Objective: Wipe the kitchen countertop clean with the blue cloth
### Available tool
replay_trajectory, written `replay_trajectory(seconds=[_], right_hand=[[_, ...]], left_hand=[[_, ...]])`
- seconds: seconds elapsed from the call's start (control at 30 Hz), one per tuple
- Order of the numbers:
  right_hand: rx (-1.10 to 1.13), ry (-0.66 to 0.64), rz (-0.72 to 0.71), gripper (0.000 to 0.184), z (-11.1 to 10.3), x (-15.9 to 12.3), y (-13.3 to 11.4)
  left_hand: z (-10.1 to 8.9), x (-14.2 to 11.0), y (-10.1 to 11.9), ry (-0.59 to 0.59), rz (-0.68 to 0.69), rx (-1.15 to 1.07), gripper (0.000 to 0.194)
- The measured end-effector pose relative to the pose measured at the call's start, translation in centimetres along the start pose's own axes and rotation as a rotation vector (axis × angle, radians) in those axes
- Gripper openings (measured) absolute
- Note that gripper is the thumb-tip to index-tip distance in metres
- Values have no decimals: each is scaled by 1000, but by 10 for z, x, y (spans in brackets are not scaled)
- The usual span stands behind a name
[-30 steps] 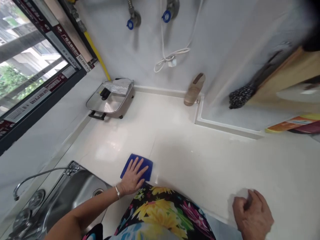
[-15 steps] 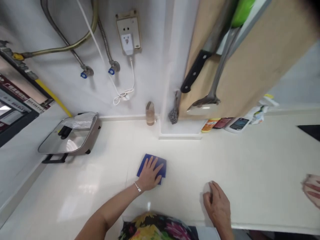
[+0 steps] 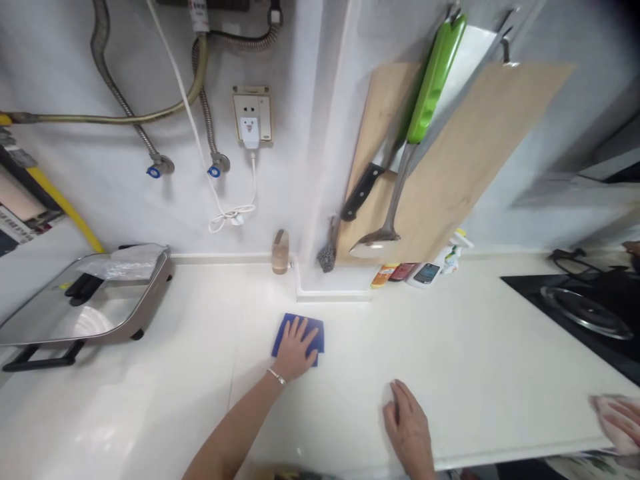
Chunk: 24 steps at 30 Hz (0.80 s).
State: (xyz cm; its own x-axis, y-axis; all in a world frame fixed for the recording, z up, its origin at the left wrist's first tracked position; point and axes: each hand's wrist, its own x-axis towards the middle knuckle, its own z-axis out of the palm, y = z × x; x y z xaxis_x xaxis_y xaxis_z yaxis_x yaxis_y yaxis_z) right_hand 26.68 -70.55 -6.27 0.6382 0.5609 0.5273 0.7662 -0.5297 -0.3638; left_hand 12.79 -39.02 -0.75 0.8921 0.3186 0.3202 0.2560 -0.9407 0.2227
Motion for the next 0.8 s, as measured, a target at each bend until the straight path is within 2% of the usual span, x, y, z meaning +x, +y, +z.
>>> replay_trajectory(seconds=[0.1, 0.2, 0.33, 0.47, 0.63, 0.8], right_hand=[[-1, 6, -15, 43, 1, -1, -1], [-12, 19, -26, 43, 1, -1, -4], [-31, 25, -13, 42, 0, 1, -11], [-43, 15, 7, 42, 0, 3, -14], [-55, 2, 30, 43, 4, 2, -6], [-97, -10, 22, 45, 9, -2, 6]], left_hand=[[-14, -25, -19, 34, -9, 29, 61], [-29, -45, -51, 68, -57, 63, 58], [-46, -51, -95, 120, -192, 112, 53], [-46, -41, -117, 155, -269, 157, 54], [-36, -20, -117, 153, -286, 186, 54], [-29, 23, -119, 122, -279, 136, 54]])
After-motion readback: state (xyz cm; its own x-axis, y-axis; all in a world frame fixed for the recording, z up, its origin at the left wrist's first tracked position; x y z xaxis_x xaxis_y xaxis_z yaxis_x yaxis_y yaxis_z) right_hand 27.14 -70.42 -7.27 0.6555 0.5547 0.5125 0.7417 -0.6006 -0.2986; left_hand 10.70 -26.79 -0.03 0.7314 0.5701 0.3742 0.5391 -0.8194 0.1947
